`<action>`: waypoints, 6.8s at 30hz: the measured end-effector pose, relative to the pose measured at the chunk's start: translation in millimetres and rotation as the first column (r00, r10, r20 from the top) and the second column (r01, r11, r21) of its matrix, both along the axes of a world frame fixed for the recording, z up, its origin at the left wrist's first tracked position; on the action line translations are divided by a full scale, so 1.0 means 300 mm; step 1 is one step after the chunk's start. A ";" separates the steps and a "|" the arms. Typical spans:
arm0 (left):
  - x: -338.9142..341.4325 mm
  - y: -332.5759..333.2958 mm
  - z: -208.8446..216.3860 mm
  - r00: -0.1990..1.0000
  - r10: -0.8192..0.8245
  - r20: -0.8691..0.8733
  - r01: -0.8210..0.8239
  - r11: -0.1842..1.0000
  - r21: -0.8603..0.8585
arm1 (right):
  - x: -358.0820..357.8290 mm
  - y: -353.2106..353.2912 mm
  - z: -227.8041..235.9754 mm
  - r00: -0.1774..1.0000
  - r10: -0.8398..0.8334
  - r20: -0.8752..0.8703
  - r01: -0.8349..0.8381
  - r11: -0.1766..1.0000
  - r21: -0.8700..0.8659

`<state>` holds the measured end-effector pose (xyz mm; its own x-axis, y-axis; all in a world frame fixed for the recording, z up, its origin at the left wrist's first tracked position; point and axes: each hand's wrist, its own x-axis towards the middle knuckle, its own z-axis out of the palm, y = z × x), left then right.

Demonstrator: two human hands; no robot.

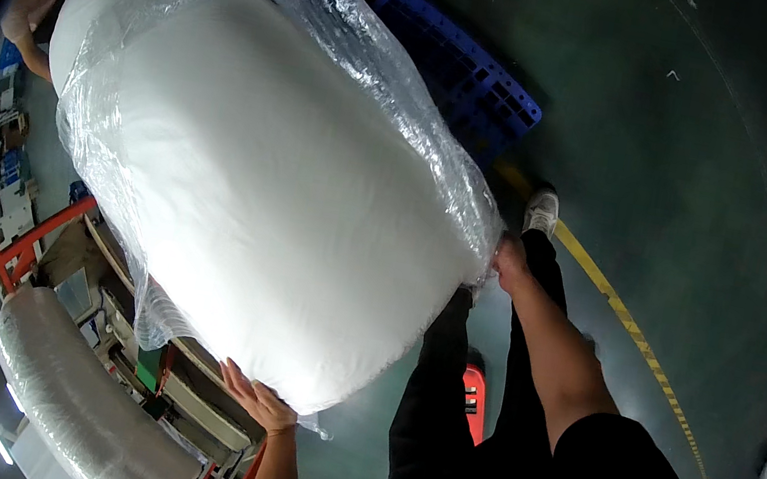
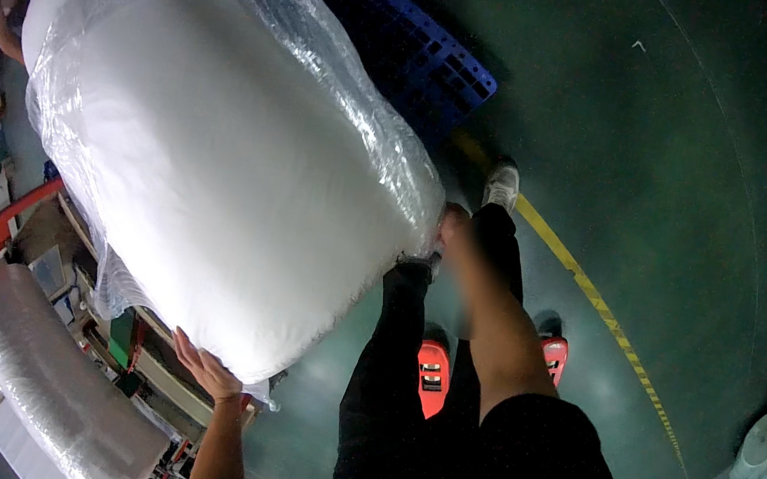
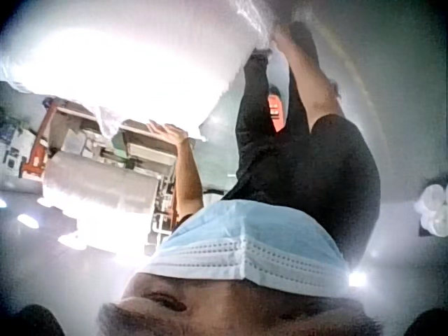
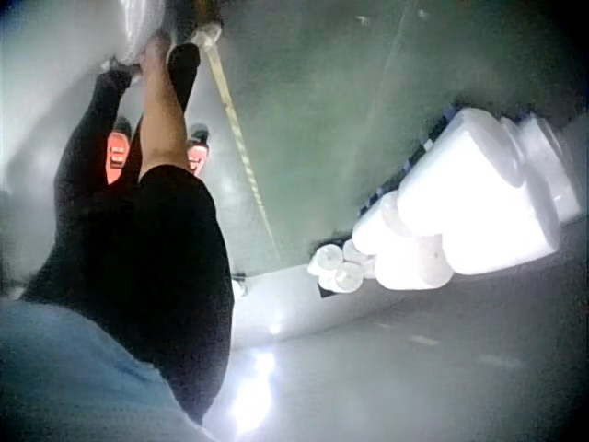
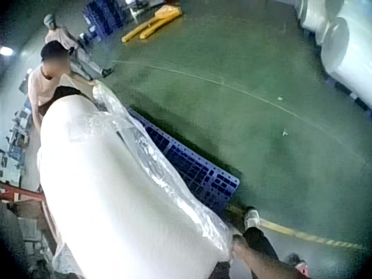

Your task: The person moves a large white cylindrical roll wrapped in plastic from a blue pallet onto the floor, then uses a red manual pallet jack to reposition the pallet and roll. They also handle a blue plastic pallet and coordinate with coworkers to shift the roll.

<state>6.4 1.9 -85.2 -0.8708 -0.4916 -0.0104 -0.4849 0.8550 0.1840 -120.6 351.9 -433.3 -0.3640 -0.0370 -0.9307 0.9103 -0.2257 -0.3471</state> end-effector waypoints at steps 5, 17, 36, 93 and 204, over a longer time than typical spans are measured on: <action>0.021 -0.002 0.007 1.000 -0.008 -0.012 0.008 1.000 -0.026 | -0.228 0.083 0.453 0.978 0.058 -0.203 -0.061 0.998 -0.012; 0.087 -0.039 -0.067 0.966 0.218 -0.135 -0.199 0.969 0.145 | -0.328 -0.108 0.933 0.996 -0.013 0.089 0.044 0.931 -0.363; 0.121 -0.021 -0.117 0.981 0.162 -0.104 -0.158 0.986 0.048 | -0.778 -0.477 0.755 0.683 0.726 0.072 -0.681 0.599 0.422; 0.374 0.101 0.059 0.851 0.523 -0.044 -0.401 0.701 0.590 | -0.015 -0.155 0.769 0.707 0.547 -0.448 -0.364 0.825 0.433; 0.304 0.029 0.091 0.814 0.317 0.487 -0.509 0.792 0.336 | 0.039 -0.432 1.236 -0.476 0.869 -0.136 -0.313 -0.023 0.950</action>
